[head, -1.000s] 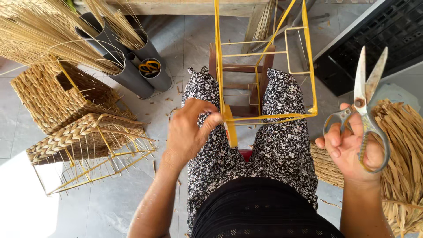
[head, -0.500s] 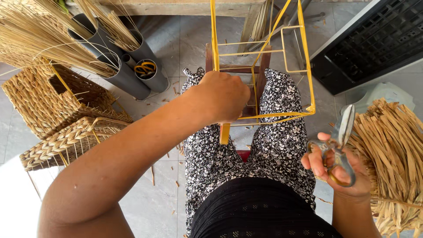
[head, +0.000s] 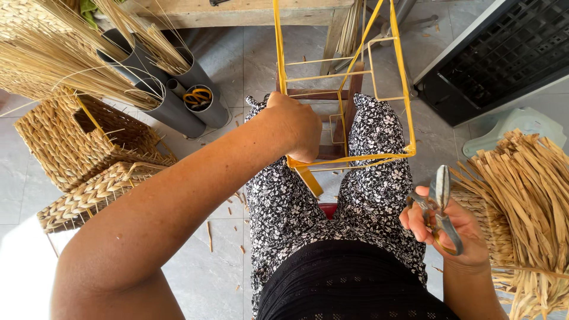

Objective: The person sits on a low stool and wraps yellow tape around the edges of a bamboo frame resting across their lap, pressing the tape down along the frame bars. They tear the tape by hand, continue taping different sides, and near the end pick up scissors to cut the tape.

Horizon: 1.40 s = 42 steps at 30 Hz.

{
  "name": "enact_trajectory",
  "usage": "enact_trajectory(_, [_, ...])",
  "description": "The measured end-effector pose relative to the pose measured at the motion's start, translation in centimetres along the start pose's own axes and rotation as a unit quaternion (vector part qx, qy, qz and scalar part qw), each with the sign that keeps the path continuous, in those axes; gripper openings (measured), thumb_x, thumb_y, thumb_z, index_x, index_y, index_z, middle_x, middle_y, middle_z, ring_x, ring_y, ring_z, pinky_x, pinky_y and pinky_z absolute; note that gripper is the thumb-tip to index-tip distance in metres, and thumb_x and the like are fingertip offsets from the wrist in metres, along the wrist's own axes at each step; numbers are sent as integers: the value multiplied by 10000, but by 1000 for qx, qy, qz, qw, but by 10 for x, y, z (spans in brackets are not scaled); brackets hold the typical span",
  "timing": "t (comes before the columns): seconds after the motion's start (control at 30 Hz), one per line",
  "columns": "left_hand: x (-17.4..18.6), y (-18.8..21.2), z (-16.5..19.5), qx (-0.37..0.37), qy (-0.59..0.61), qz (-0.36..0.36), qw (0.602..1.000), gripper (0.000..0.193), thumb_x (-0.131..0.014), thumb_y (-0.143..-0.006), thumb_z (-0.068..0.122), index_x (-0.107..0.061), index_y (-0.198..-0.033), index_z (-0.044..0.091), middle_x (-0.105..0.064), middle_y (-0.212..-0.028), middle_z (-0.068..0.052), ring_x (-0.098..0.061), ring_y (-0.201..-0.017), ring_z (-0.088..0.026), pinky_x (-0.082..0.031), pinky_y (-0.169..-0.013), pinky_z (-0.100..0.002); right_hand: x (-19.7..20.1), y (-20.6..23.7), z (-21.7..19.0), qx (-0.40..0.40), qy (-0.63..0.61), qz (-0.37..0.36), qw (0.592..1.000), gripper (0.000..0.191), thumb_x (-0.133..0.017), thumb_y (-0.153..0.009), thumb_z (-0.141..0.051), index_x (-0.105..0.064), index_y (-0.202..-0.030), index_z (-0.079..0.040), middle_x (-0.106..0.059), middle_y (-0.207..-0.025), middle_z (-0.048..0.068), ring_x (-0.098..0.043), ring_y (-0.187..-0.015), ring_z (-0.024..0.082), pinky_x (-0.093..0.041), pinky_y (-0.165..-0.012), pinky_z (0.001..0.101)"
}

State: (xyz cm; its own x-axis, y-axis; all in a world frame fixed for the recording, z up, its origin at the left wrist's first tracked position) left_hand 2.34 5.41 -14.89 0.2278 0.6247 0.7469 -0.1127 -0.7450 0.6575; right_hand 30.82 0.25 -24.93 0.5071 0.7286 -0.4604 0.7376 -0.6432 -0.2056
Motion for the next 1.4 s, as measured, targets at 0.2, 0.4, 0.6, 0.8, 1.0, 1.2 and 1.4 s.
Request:
enact_trajectory(0.2, [-5, -2, -2, -23, 35, -4, 999, 354, -693, -833, 304, -772, -1140, 146, -750, -1128, -39, -710, -1087, -248, -512, -925, -489, -2, 3, 2, 18, -24, -10, 1000, 757, -781, -951, -379, -497, -1565, -39, -623, -868, 36, -554, -789, 153, -388, -848, 440])
enact_trajectory(0.4, [8, -3, -10, -40, 182, 124, 975, 527, -836, -745, 392, -713, -1182, 126, -723, -1110, -81, -683, -1077, -295, -510, -890, -543, -1, 6, 4, 31, -37, -9, 999, 753, -786, -947, -397, -516, -1556, -48, -625, -873, 27, -570, -809, 153, -391, -862, 450])
enact_trajectory(0.6, [20, 19, -27, -32, 323, 227, 918, 482, -826, -752, 340, -707, -1168, 129, -764, -1048, -39, -726, -996, -260, -548, -893, -441, -5, 2, 8, 20, 8, -29, 999, 751, -775, -955, -431, -501, -1569, -97, -634, -846, 19, -579, -793, 146, -425, -865, 437])
enact_trajectory(0.8, [23, 60, -33, -86, 365, 323, 869, 428, -810, -829, 375, -611, -1107, 119, -775, -972, -46, -766, -854, -240, -580, -776, -419, -24, -14, 1, 5, 99, 0, 995, 805, -810, -919, -452, -481, -1566, -104, -611, -871, 6, -577, -791, 123, -451, -963, 449])
enact_trajectory(1.0, [6, 93, -35, -192, 408, 445, 774, 422, -803, -896, 299, -533, -1152, 98, -750, -1044, -31, -784, -845, -209, -629, -709, -346, -54, -39, -15, -39, 336, 13, 941, 857, -873, -750, -360, -514, -1472, -71, -547, -887, -17, -541, -835, 118, -443, -838, 314])
enact_trajectory(1.2, [-8, 93, -40, -234, 417, 504, 719, 402, -834, -892, 243, -554, -1139, 96, -734, -1023, -13, -764, -912, -161, -617, -768, -296, -76, -60, -40, -42, 541, 69, 837, 837, -897, -639, -277, -579, -1395, -107, -530, -776, -50, -495, -753, 96, -432, -824, 299])
enact_trajectory(1.4, [-16, 79, -51, -272, 534, 455, 659, 420, -848, -893, 168, -561, -1192, 100, -728, -1063, 18, -744, -957, -86, -604, -793, -249, -89, -77, -58, -68, 670, 47, 737, 808, -894, -583, -241, -603, -1337, -216, -595, -674, -88, -538, -573, 91, -410, -920, 360])
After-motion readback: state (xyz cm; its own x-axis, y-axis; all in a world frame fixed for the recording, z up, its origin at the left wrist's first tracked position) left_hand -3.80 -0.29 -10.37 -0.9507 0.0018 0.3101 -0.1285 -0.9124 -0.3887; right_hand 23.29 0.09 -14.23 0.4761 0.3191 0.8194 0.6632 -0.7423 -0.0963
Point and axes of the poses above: each hand's wrist, its own y-axis away from the middle knuckle, its own x-axis out of the back of the hand, z = x × y, the point moved 9 cm from there along -y, towards the middle knuckle
